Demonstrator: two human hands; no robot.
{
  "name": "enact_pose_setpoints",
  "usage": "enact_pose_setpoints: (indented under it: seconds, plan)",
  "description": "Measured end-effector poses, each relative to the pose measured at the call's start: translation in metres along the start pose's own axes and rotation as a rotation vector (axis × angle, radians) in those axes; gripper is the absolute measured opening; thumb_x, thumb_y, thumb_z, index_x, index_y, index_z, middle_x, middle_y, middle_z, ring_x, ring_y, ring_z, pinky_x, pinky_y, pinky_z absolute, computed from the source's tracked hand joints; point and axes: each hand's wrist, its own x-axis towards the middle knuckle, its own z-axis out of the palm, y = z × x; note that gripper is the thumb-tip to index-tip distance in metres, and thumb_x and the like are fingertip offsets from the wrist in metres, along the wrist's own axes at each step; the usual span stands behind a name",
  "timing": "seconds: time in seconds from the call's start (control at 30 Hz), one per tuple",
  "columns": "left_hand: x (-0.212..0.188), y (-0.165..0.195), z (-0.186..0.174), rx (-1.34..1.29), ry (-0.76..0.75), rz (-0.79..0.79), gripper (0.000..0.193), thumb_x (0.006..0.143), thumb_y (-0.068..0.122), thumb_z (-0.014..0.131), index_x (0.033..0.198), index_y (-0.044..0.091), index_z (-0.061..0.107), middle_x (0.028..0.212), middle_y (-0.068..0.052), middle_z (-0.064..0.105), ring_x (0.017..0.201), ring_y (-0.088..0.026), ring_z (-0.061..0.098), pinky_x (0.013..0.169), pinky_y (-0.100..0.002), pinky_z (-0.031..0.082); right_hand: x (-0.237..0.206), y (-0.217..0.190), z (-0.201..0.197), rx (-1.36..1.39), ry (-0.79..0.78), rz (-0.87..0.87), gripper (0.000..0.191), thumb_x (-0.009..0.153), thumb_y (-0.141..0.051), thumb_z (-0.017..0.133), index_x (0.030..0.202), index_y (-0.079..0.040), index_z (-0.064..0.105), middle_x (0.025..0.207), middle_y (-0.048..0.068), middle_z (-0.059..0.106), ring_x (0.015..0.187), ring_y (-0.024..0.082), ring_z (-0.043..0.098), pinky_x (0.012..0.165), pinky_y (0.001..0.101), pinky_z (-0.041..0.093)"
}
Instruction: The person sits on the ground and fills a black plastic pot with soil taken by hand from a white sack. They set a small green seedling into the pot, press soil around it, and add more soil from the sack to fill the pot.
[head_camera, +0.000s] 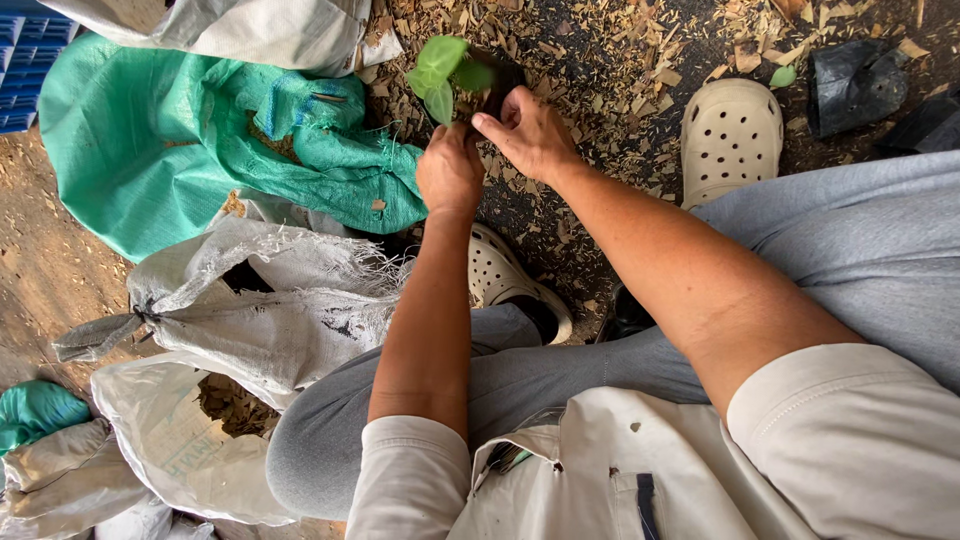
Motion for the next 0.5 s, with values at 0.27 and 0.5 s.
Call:
enact_pose_setpoints:
  seconds: [0.27,0.5]
  plan:
    - [-0.002,0.015,-0.014,-0.105,0.034,0.068,0.034,0.085,0.023,0.077,0.111,0.004,0.066,0.114,-0.014,0.066,0.080,-0.038,0.073,0.066,-0.049,0.059,0.023,0.011,0.008,0.054,0.123,0.002,0.038,0.100,-0.050,0.056,0.090,-0.014,0.062,0.071,-0.001,0.062,0.055,0.010,0.055,0.049,0.0297,0.047]
    - [0.010,0.015,0.015,0.000,-0.015,0.086,0.024,0.088,0.016,0.075,0.111,0.010,0.071,0.119,-0.012,0.068,0.082,-0.036,0.075,0.071,-0.047,0.062,0.030,0.007,0.005,-0.148,0.124,-0.011,0.035,0.093,-0.047,0.067,0.084,-0.014,0.062,0.063,-0.001,0.059,0.051,0.011,0.053,0.047,0.0306,0.044]
